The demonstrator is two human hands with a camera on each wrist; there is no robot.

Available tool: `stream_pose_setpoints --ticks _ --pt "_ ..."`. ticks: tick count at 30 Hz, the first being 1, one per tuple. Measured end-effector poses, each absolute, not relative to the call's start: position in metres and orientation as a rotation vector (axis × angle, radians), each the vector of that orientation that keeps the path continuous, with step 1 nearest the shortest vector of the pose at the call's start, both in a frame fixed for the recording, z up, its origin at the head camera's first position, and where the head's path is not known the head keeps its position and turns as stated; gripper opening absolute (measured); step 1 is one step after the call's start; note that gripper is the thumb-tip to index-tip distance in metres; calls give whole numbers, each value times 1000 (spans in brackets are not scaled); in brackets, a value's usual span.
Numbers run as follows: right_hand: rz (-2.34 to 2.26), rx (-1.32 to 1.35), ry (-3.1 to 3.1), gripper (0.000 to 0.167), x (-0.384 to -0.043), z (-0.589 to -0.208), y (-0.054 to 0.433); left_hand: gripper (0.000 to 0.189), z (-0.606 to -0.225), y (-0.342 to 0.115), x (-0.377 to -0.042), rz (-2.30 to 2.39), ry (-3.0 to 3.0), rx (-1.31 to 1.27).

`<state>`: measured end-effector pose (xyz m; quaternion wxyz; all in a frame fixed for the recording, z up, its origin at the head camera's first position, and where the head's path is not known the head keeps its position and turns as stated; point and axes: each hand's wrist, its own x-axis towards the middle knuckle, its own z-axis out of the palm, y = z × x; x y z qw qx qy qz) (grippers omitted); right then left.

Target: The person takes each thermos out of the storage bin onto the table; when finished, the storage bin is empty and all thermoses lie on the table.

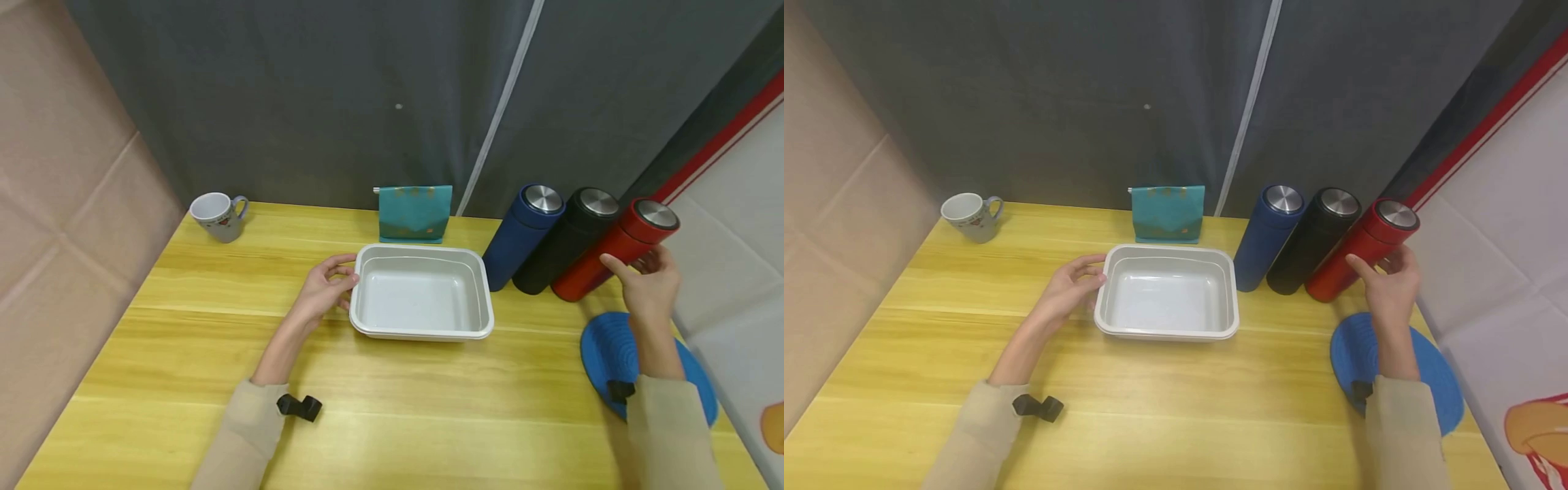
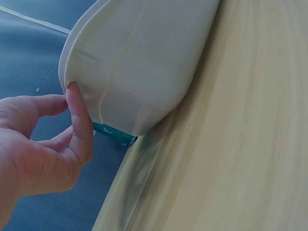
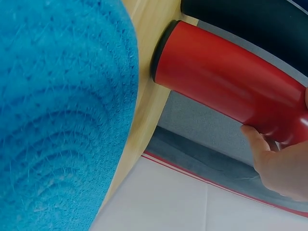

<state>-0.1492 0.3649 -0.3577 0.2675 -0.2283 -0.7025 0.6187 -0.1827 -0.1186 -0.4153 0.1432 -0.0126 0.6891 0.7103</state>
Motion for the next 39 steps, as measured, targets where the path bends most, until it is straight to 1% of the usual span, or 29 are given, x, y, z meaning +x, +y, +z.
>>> stream_pose_setpoints --ticks 7,17,24,30,39 --pt "1629 -599 -1925 65 -154 -360 366 45 -415 -118 -183 2043 2000 -27" --pt "1662 -529 -1891 59 -156 -364 369 45 -415 -117 -180 2047 1994 -9" --pt "1577 -565 -2005 63 -158 -365 372 45 -415 -118 -182 2050 1993 -15" --pt "1442 -540 -2120 66 -157 -369 374 45 -413 -119 -181 2041 1997 -11" --pt "1398 -437 -2148 61 -154 -371 370 46 -409 -121 -178 1990 2011 4"
